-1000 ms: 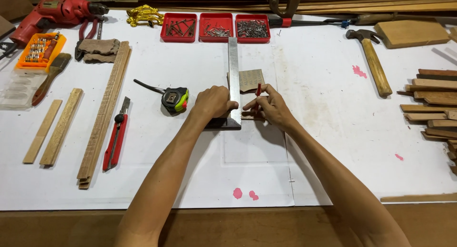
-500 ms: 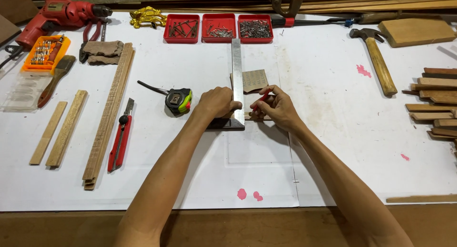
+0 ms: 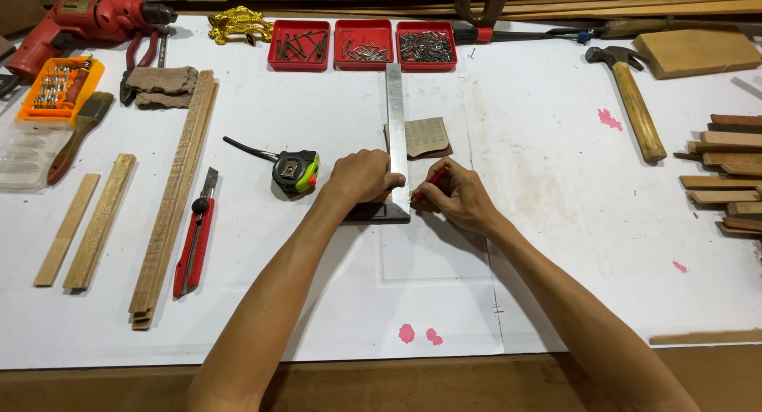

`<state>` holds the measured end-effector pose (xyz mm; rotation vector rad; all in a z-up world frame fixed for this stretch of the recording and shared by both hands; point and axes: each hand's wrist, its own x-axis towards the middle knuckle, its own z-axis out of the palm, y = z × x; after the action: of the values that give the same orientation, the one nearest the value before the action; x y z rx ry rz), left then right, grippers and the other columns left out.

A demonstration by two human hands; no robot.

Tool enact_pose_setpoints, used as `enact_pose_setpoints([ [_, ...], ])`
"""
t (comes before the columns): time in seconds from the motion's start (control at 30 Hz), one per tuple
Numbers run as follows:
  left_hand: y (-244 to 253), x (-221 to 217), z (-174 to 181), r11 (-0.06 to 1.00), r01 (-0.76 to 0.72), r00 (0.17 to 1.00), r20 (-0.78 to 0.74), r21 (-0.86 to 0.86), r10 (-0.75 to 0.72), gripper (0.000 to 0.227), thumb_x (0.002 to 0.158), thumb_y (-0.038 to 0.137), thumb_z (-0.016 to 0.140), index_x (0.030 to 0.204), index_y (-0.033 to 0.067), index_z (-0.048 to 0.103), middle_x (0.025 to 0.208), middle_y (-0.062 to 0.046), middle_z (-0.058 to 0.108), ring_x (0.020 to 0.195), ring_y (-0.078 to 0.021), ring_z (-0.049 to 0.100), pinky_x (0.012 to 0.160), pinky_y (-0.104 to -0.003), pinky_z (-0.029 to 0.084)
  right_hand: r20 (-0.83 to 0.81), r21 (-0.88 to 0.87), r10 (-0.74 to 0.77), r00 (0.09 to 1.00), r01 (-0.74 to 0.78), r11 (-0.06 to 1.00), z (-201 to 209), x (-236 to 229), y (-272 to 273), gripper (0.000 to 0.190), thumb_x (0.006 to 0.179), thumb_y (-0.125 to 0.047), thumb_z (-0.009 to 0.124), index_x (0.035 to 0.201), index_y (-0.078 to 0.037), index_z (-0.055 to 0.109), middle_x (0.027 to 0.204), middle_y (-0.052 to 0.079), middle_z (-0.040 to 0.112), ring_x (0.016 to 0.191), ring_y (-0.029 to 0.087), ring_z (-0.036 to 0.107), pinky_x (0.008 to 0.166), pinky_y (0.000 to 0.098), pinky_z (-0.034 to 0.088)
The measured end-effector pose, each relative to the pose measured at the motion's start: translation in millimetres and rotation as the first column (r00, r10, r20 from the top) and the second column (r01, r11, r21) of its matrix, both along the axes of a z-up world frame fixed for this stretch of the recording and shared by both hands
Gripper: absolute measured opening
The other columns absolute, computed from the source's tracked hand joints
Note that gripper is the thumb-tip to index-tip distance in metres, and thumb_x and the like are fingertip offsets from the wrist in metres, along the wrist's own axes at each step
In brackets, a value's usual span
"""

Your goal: Measure pieces of wood and mark them with a pencil on a workbench.

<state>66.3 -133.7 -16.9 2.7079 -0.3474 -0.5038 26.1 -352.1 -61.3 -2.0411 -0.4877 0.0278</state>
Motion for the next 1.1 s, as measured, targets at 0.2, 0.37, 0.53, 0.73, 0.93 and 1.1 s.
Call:
enact_pose_setpoints([
  [0.2, -0.9, 1.6, -2.1, 1.000, -0.006, 1.000, 0.005, 0.010, 0.006, 0.041, 0.088, 0.051, 0.072, 0.096, 0.0105, 0.076, 0.094, -0.011, 0.076, 0.090, -0.0294, 0.072, 0.083, -0.046, 0.055, -0.031, 0.136, -0.029, 0.999, 0.032, 0.990, 0.4, 2.9, 4.4, 0.015, 0.100, -0.018, 0.062, 0.104, -0.006, 0.053, 0.093, 0.011, 0.079, 0.087, 0.017, 0.079, 0.075, 0.0285, 0.069],
  [0.37, -1.0, 0.8, -4.2, 1.000, -0.010, 1.000, 0.003, 0.001, 0.010, 0.040, 0.088, 0.050, 0.071, 0.095, 0.0112, 0.076, 0.092, -0.010, 0.077, 0.089, -0.0285, 0.074, 0.082, -0.045, 0.056, -0.066, 0.066, -0.062, 0.996, 0.067, 0.996, 6.4, -1.3, 5.6, 0.016, 0.099, -0.018, 0.064, 0.102, -0.006, 0.054, 0.090, 0.012, 0.079, 0.080, 0.019, 0.078, 0.066, 0.0318, 0.065],
  [0.53, -1.4, -0.2, -0.1, 1.000, -0.012, 1.000, -0.014, 0.016, 0.012, 0.040, 0.089, 0.050, 0.071, 0.094, 0.0110, 0.076, 0.091, -0.009, 0.078, 0.088, -0.0277, 0.074, 0.081, -0.044, 0.056, -0.146, -0.023, -0.068, 0.987, 0.065, 0.998, 7.2, 0.6, 4.4, 0.015, 0.098, -0.017, 0.065, 0.101, -0.005, 0.057, 0.088, 0.012, 0.080, 0.067, 0.023, 0.074, 0.056, 0.0359, 0.060],
  [0.73, -2.2, 1.0, -3.1, 1.000, -0.017, 1.000, 0.006, 0.008, 0.017, 0.043, 0.087, 0.053, 0.071, 0.094, 0.0109, 0.075, 0.090, -0.009, 0.077, 0.088, -0.0269, 0.074, 0.081, -0.044, 0.056, -0.043, 0.127, -0.058, 0.997, 0.063, 0.990, 0.1, 3.8, 7.2, 0.014, 0.099, -0.016, 0.064, 0.101, -0.006, 0.054, 0.089, 0.010, 0.079, 0.081, 0.016, 0.079, 0.070, 0.0299, 0.069],
  [0.93, -1.7, 1.7, -6.5, 1.000, -0.025, 1.000, 0.012, 0.000, 0.025, 0.042, 0.087, 0.052, 0.071, 0.095, 0.0111, 0.075, 0.090, -0.009, 0.077, 0.088, -0.0269, 0.074, 0.081, -0.044, 0.056, -0.034, 0.107, -0.054, 0.998, 0.057, 0.993, 0.1, 2.8, 6.8, 0.014, 0.098, -0.016, 0.065, 0.101, -0.006, 0.055, 0.087, 0.010, 0.079, 0.078, 0.017, 0.079, 0.069, 0.0300, 0.069],
  [1.1, -1.2, 1.0, -5.5, 1.000, -0.015, 1.000, 0.007, 0.005, 0.015, 0.042, 0.088, 0.051, 0.071, 0.095, 0.0104, 0.075, 0.090, -0.009, 0.077, 0.087, -0.0271, 0.074, 0.081, -0.044, 0.056, -0.013, 0.133, -0.064, 0.998, 0.066, 0.989, -2.3, 0.1, 6.7, 0.015, 0.098, -0.016, 0.065, 0.101, -0.006, 0.055, 0.087, 0.010, 0.078, 0.080, 0.015, 0.079, 0.065, 0.0284, 0.067],
])
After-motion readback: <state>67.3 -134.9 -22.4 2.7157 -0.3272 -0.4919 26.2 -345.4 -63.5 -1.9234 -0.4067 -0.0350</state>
